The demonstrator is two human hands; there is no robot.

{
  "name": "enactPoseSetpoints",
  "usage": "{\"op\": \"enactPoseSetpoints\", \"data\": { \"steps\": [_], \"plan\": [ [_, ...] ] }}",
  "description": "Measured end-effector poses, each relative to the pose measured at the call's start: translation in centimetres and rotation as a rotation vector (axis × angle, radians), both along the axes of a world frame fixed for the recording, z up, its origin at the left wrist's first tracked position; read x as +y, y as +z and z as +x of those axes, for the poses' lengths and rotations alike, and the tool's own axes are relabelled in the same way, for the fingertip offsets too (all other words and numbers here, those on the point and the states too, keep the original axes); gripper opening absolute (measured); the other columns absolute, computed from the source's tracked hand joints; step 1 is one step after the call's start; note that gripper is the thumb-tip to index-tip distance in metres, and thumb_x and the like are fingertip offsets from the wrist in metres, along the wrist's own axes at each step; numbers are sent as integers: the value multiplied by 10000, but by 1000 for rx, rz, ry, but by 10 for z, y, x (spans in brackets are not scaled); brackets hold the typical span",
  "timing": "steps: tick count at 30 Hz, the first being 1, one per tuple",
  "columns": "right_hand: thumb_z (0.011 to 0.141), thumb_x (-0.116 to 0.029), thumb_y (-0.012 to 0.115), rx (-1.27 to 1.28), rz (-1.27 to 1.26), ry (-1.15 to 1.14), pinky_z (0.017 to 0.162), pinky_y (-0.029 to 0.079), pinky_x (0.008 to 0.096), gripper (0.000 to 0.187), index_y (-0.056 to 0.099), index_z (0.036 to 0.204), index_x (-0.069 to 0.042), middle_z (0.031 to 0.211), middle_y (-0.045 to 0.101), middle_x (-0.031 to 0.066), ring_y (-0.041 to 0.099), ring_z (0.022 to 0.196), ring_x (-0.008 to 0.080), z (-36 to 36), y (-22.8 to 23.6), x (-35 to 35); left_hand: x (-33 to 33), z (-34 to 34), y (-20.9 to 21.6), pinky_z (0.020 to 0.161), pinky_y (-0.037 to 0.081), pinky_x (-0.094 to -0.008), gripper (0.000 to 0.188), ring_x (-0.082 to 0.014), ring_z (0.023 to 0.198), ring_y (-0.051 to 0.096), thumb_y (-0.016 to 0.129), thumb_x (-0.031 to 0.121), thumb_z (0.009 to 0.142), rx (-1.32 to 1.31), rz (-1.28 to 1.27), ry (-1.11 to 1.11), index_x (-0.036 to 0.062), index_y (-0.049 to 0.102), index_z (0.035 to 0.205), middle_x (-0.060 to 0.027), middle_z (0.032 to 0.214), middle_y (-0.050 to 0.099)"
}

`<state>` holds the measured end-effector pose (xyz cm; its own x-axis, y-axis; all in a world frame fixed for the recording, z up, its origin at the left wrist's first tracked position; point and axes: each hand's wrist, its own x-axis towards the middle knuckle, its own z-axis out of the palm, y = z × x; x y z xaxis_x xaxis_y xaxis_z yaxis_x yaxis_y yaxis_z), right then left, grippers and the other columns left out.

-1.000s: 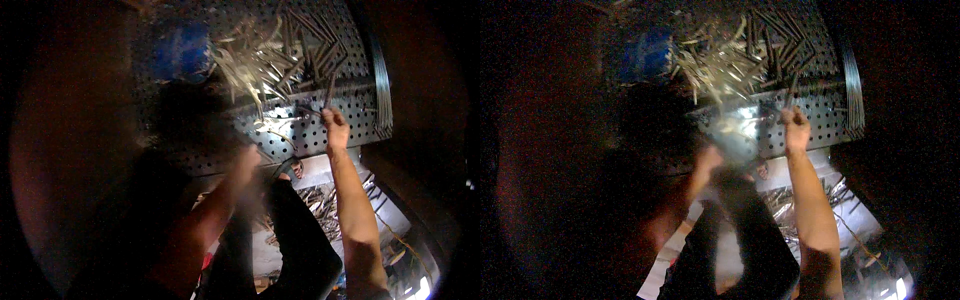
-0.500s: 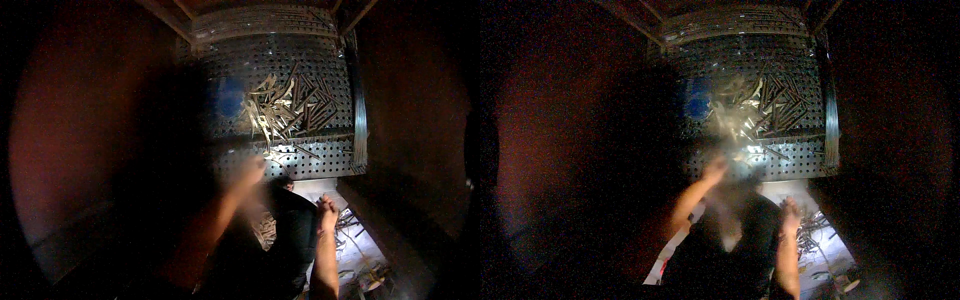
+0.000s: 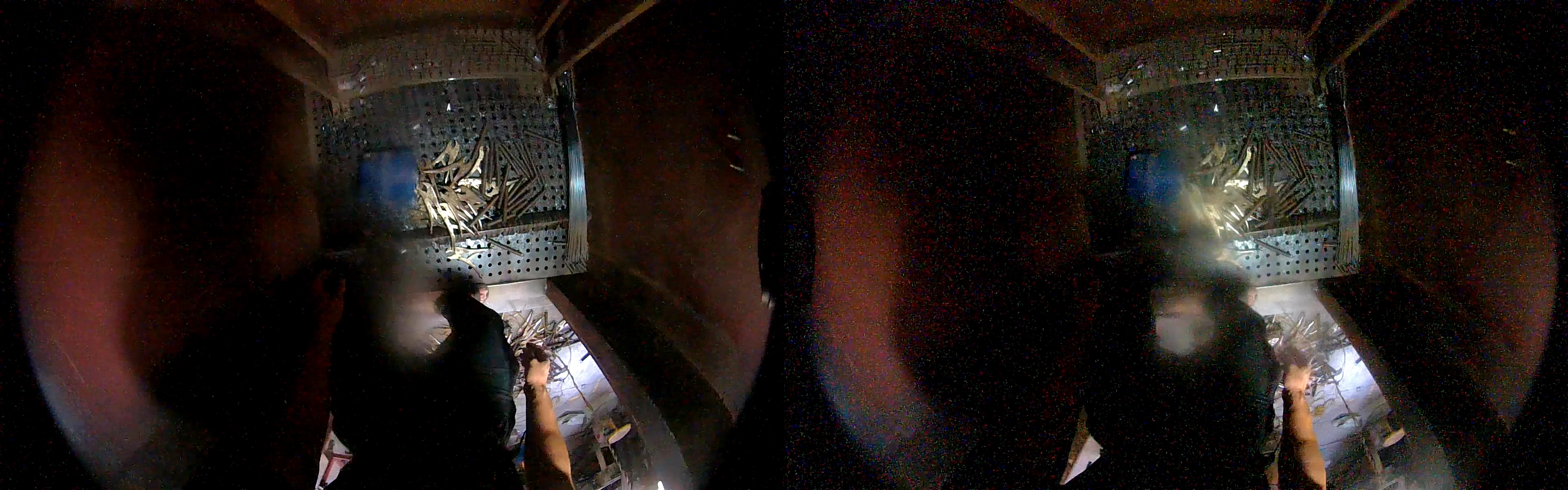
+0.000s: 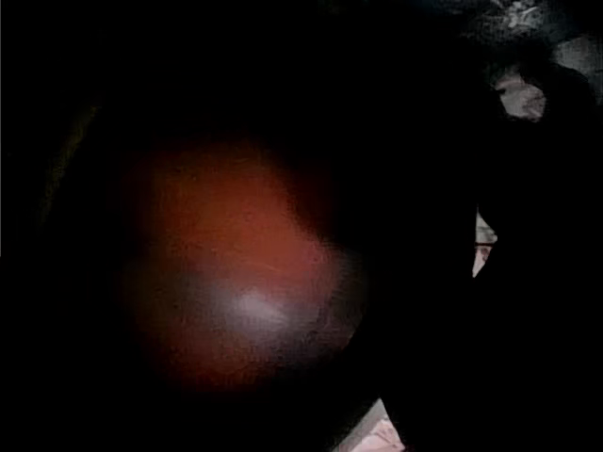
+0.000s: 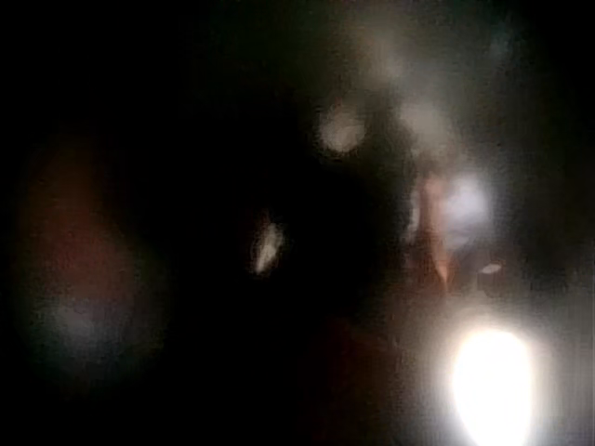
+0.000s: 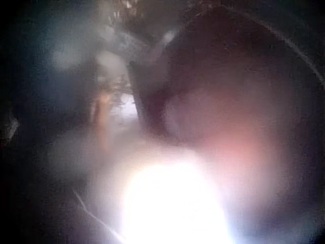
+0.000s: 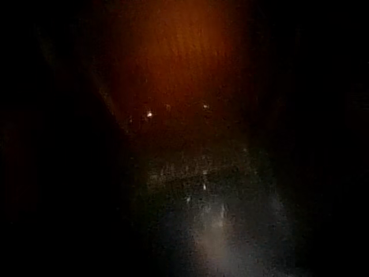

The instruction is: The person sits on the floor and repeatedly picks up small metal pieces from a large pile, using pliers to manipulate and separate them. They place selected pieces into a perforated metal tray while continuing to sort through the pile.

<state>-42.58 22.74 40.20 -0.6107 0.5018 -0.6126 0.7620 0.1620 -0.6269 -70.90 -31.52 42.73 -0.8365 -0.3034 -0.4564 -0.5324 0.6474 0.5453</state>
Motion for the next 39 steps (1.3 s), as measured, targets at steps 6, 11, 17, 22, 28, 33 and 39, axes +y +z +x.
{"op": "enactPoseSetpoints", "data": {
  "steps": [6,11,17,22,28,33,39],
  "plan": [
    [991,-231,544,77,429,844,733,558,444,241,727,1114,-132,909,700,95,687,803,312,-117,32,-92,-23,-161,71,1038,476,-491,707,-369,1220,583,701,448,932,-472,-68,-202,27,481,1456,-210,1368,591],
    [972,-253,612,-393,241,234,791,539,480,349,646,1237,-29,1052,695,241,679,936,413,-261,128,-244,-95,-243,4,1010,488,-508,736,-396,1222,583,721,472,914,-189,-69,-637,22,487,1447,-237,1386,577],
    [935,-172,661,-164,-12,350,741,558,418,296,652,1186,-15,1002,721,208,701,884,369,-359,241,-288,-230,-266,-25,1007,495,-511,629,-430,1219,586,669,415,966,-142,111,-676,20,493,1424,-263,1352,589],
    [929,-189,726,140,-451,646,793,567,394,217,685,1011,8,977,688,163,680,929,322,-432,299,-268,-168,-364,7,1002,497,-511,624,-432,1209,589,665,411,968,-455,-12,-670,21,493,1424,-265,1345,592],
    [976,-368,687,-193,-786,844,785,556,362,319,712,1056,-59,974,722,106,677,898,221,-575,229,-240,-100,-486,6,997,501,-511,619,-436,1198,594,661,407,970,-564,-70,-746,22,493,1424,-267,1336,595],
    [988,-289,664,-382,-1530,653,753,596,354,322,715,1152,-17,982,764,110,714,827,177,-617,88,-141,-82,-545,18,993,503,-512,614,-438,1188,598,658,403,972,-652,-207,-927,22,493,1424,-269,1329,598],
    [1005,-357,596,-275,-755,597,917,564,411,463,649,1282,10,1101,738,178,718,1004,297,-630,-221,-74,-82,-598,-14,988,506,-512,608,-441,1177,603,654,398,974,-821,-354,-1003,23,493,1424,-271,1321,602]
  ]
}}
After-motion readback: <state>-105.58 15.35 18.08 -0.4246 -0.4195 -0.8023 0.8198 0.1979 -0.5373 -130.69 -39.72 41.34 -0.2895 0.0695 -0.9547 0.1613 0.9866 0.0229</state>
